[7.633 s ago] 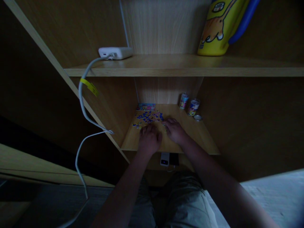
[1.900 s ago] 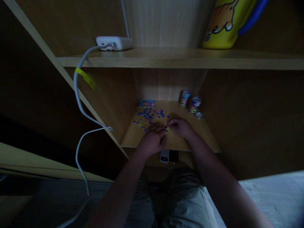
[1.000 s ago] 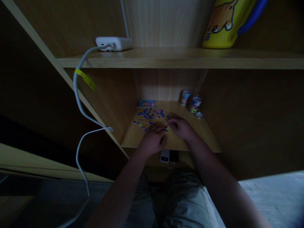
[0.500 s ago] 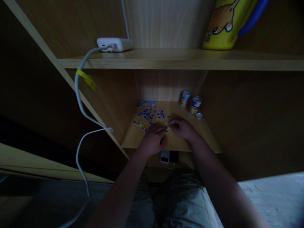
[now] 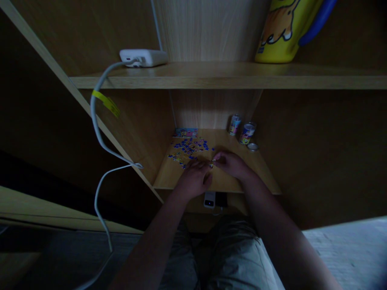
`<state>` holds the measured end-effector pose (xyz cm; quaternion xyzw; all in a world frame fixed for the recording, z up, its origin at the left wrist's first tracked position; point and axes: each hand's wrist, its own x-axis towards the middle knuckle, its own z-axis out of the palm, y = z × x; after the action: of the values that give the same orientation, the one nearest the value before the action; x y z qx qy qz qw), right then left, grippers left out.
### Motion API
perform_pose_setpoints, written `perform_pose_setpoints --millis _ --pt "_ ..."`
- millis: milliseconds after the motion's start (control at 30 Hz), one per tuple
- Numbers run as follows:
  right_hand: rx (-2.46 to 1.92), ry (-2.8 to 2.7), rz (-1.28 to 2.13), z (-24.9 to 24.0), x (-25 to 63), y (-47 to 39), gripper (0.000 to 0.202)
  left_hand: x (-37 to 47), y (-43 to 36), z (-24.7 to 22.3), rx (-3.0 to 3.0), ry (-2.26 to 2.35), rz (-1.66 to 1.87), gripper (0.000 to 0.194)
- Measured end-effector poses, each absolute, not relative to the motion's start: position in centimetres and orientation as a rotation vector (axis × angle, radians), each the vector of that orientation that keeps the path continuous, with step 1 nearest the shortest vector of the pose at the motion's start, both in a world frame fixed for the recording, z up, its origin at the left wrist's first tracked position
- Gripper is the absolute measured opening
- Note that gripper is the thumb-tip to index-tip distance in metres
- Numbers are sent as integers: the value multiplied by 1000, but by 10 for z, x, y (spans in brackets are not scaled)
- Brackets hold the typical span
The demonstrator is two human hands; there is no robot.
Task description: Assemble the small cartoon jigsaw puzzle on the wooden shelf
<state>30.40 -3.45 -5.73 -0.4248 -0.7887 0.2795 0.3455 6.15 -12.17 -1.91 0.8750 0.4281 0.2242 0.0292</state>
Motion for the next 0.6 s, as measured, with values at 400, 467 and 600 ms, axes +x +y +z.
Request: perform_pose_setpoints --millis 400,467,600 --pt "-1089 -1731 968 -51 300 -34 25 61 -122 -21 2666 1339 706 37" --pt "-1099 -1701 965 -50 301 -33 21 61 -122 -21 2675 1328 702 37" --pt "-1157 -1669 961 -51 304 -31 25 62 -122 -19 2668 1332 690 37"
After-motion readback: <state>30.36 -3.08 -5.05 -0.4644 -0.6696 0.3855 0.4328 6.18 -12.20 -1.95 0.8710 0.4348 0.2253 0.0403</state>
